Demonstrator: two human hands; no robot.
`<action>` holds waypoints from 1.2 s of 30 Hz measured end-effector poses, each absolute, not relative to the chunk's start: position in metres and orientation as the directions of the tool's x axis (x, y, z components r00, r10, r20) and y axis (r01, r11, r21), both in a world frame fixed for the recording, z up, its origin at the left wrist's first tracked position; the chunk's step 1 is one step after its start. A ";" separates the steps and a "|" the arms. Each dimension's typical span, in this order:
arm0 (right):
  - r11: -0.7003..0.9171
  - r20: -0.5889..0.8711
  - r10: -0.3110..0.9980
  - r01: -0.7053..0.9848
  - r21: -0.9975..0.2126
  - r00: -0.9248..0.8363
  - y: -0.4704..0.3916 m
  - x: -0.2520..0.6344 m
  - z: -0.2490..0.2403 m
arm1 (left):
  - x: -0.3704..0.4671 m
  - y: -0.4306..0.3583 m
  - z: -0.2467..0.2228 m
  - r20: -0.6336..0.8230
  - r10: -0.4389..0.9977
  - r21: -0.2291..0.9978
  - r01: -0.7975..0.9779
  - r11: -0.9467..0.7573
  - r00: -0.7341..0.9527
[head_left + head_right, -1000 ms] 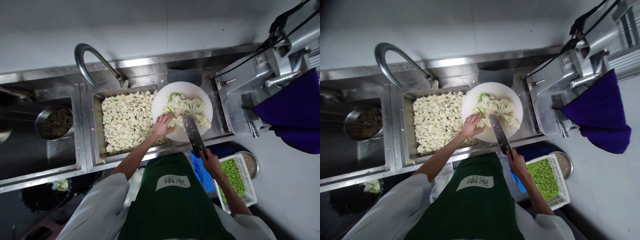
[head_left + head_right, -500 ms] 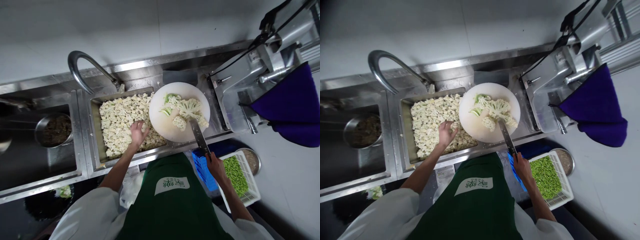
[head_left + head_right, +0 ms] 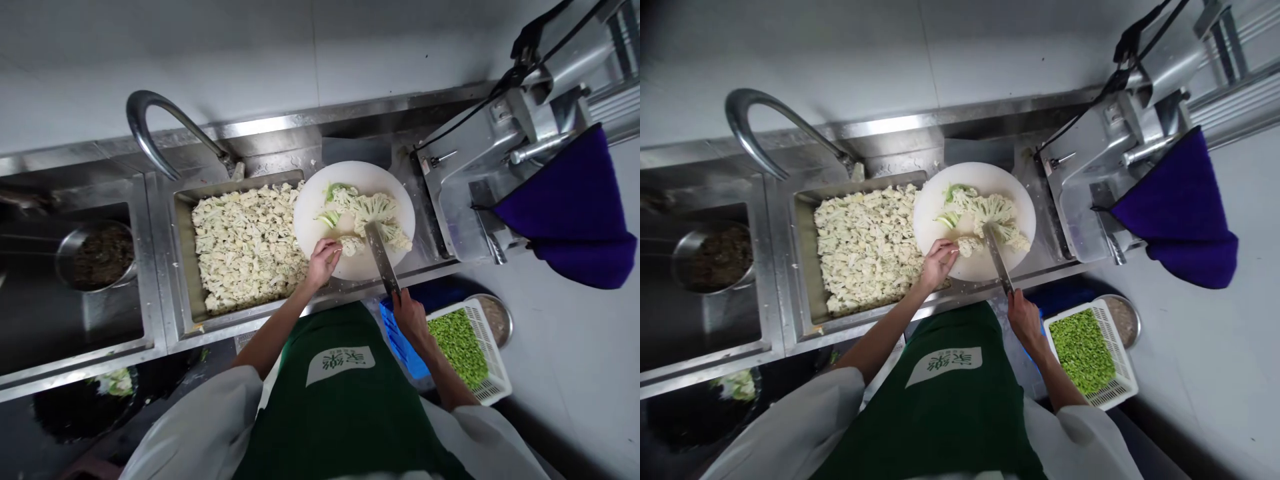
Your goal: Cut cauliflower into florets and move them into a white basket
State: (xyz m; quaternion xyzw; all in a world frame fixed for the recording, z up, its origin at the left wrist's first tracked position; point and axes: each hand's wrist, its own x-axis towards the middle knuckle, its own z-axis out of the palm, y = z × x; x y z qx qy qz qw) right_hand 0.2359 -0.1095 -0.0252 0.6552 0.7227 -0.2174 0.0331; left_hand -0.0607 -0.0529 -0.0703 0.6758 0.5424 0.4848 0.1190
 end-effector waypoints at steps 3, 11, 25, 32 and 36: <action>0.086 -0.275 0.945 0.947 -0.309 -0.176 -0.106 0.220 -0.020 | -0.045 -0.054 -0.073 0.552 0.832 0.668 0.624 -0.405 -0.051; 0.186 -0.402 0.868 0.941 -0.282 -0.292 -0.093 0.195 -0.009 | -0.037 -0.057 -0.073 0.472 0.880 0.672 0.666 -0.326 -0.045; 0.187 -0.515 0.793 0.936 -0.300 -0.324 -0.067 0.168 -0.011 | -0.051 -0.054 -0.080 0.382 0.914 0.650 0.662 -0.374 0.141; 0.204 -0.467 0.825 0.938 -0.279 -0.318 -0.060 0.192 -0.016 | -0.058 -0.073 -0.080 0.432 0.840 0.708 0.700 -0.090 -0.329; 0.224 -0.422 0.846 0.936 -0.272 -0.326 -0.075 0.183 -0.013 | -0.050 -0.089 -0.084 0.441 0.845 0.720 0.681 -0.131 -0.303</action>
